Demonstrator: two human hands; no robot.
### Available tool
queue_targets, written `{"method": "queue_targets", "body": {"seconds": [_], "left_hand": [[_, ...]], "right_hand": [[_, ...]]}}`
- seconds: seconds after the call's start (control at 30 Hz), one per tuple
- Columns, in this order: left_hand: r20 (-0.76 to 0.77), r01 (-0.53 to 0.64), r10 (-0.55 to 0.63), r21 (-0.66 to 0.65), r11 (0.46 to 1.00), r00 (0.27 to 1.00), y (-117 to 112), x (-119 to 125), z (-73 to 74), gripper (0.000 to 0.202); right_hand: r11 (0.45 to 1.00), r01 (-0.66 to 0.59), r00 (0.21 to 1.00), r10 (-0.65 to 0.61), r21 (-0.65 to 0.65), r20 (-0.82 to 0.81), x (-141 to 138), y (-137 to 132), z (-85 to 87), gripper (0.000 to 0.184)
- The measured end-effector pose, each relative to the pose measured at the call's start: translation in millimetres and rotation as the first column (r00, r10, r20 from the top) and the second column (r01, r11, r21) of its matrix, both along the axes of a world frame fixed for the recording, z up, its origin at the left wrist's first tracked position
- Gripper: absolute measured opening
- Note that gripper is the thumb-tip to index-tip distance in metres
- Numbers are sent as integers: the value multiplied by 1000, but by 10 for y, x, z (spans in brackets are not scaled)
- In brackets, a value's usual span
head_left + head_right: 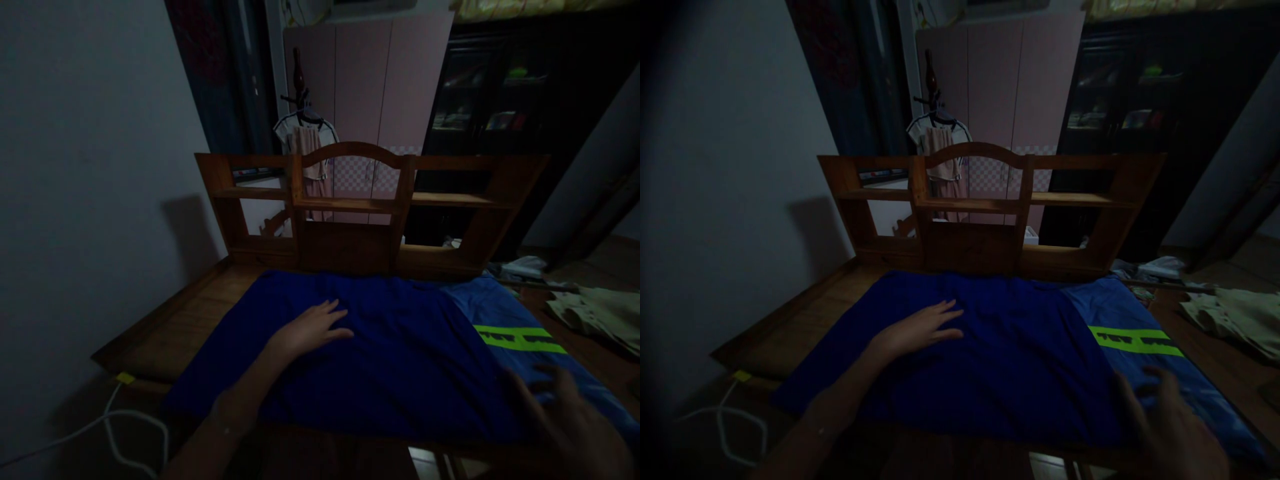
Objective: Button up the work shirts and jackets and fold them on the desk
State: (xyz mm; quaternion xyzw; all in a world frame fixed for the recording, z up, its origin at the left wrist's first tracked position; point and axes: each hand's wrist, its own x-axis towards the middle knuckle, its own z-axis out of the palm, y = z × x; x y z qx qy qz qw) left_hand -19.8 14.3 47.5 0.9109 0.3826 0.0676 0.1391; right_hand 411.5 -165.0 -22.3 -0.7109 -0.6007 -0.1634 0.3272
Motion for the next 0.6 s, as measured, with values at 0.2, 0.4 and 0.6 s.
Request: {"method": "queue_targets", "body": {"seconds": [0.2,0.4,0.6], "left_hand": [[15,109,-115,225,968,993,823,390,-369,54],[42,91,-118,404,910,992,973,239,-644,51],[84,-227,212,404,886,974,1385,-685,-860,54]], "right_hand": [[997,-46,980,58,-63,190,-836,574,958,44],[726,-479,734,640,-493,229,-1187,1612,760,54],[659,-412,845,535,-630,7,-677,2277,148,60]]}}
